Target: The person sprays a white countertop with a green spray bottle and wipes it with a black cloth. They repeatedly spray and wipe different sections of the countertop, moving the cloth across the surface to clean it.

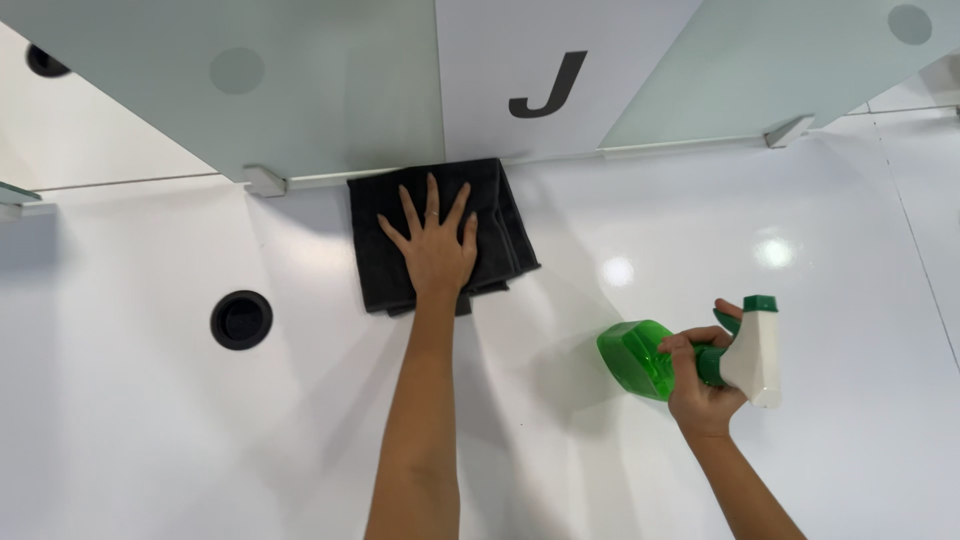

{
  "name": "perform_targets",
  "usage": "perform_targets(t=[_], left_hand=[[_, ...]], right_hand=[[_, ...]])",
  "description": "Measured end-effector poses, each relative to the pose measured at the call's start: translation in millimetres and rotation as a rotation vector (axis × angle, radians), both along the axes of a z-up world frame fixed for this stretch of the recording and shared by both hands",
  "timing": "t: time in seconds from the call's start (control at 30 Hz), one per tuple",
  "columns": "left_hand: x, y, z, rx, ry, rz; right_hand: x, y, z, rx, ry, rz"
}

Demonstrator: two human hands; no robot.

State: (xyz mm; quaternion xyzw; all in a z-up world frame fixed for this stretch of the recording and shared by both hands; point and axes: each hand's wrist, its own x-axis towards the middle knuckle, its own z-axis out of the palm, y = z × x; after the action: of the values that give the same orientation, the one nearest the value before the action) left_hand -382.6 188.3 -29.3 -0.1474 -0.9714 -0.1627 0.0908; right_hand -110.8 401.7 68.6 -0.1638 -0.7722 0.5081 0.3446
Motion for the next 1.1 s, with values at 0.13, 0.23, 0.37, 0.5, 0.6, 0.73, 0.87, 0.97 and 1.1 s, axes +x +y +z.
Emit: perform_targets(t=[0.13, 0.23, 0.37, 0.5, 0.6, 0.73, 0.87, 0.97, 1.1], left_hand=[[-7, 0, -7, 0.004, 0.011, -0.016], [-6, -1, -13, 0.012, 0.030, -0.015], [8, -3, -16, 0.036, 0.061, -0.013], [47, -20, -5, 0.076, 0.090, -0.041], [107, -44, 10, 0.099, 0.100, -0.052], [211, -77, 27, 0.078, 0.003, -0.067], [263, -92, 31, 0.219, -0.047, 0.047], [254, -85, 32, 0.126, -0.067, 0.112], [218, -82, 33, 0.072, -0.074, 0.118]], right_hand=[[-2, 0, 0, -0.001, 0.037, 0.005], [-3, -1, -1, 0.006, 0.061, 0.027], [-4, -3, 3, -0.033, 0.087, 0.039], [-6, -5, 8, 0.031, 0.067, 0.022], [-10, -5, 9, 0.045, 0.119, 0.028], [-11, -5, 9, 0.034, 0.129, 0.021], [-11, -5, 5, 0.039, 0.127, 0.026], [-11, -6, 4, 0.049, 0.133, 0.010], [-10, -5, 3, 0.025, 0.110, -0.013]])
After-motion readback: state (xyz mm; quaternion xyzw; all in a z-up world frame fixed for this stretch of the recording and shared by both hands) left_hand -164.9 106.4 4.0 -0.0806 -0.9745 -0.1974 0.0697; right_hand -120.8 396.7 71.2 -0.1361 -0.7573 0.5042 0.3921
